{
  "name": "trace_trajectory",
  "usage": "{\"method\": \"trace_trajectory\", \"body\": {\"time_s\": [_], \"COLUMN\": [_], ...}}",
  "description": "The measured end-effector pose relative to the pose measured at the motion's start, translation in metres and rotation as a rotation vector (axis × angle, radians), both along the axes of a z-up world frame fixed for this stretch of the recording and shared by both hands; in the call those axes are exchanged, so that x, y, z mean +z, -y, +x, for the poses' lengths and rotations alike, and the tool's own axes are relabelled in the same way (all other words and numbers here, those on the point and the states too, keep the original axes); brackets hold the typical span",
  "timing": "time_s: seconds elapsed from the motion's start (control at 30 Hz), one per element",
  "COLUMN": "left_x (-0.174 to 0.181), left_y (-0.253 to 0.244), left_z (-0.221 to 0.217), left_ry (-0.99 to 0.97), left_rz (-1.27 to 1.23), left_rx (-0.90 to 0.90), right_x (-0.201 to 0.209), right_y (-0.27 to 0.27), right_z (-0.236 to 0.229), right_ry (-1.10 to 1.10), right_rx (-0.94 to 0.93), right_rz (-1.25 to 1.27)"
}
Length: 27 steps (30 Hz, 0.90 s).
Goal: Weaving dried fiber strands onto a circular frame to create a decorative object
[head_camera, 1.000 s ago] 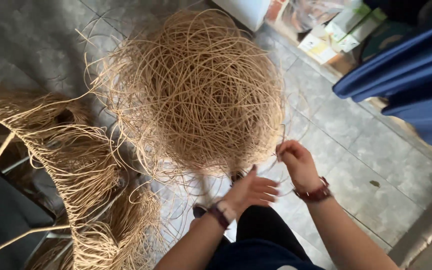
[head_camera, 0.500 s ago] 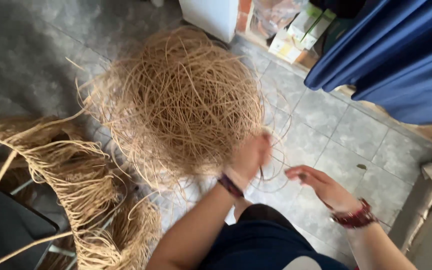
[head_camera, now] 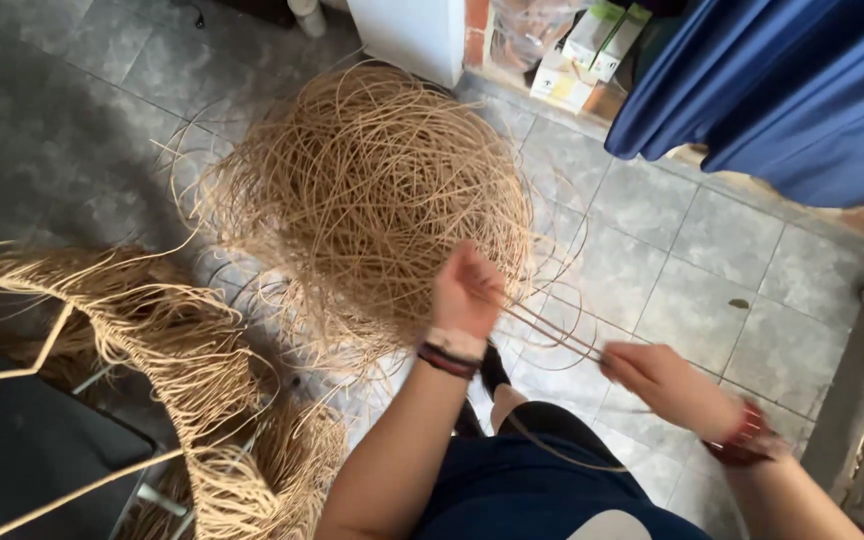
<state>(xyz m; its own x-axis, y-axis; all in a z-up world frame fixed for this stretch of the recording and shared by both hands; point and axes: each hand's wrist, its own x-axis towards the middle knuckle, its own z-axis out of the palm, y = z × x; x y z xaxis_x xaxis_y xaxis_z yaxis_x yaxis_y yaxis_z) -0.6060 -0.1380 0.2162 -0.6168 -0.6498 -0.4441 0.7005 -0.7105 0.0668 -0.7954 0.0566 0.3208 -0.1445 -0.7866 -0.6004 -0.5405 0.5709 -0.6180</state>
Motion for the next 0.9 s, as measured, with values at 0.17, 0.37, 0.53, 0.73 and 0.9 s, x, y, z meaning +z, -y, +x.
{"method": "trace_trajectory", "body": {"time_s": [0.17,0.37,0.53,0.73,0.9], "left_x": [0.057,0.039,-0.057,-0.047,0.058], "left_y": [-0.020,-0.101,-0.131,-0.096,-0.011], "left_z": [0.028,0.031,0.066,0.123,0.154], "left_ry": [0.162,0.480,0.711,0.553,0.011], "left_rz": [-0.041,-0.436,-0.809,-0.530,0.305], "left_rx": [-0.158,-0.573,-0.677,-0.457,0.205], "right_x": [0.034,-0.022,-0.090,-0.146,-0.086], "right_y": [-0.017,0.089,0.154,0.176,0.139], "right_z": [0.028,0.072,0.134,0.176,0.135], "right_ry": [0.055,0.664,0.447,0.037,0.035], "right_rx": [-0.036,-0.130,0.232,0.427,0.479], "right_rz": [0.032,0.091,0.008,-0.070,-0.021]}}
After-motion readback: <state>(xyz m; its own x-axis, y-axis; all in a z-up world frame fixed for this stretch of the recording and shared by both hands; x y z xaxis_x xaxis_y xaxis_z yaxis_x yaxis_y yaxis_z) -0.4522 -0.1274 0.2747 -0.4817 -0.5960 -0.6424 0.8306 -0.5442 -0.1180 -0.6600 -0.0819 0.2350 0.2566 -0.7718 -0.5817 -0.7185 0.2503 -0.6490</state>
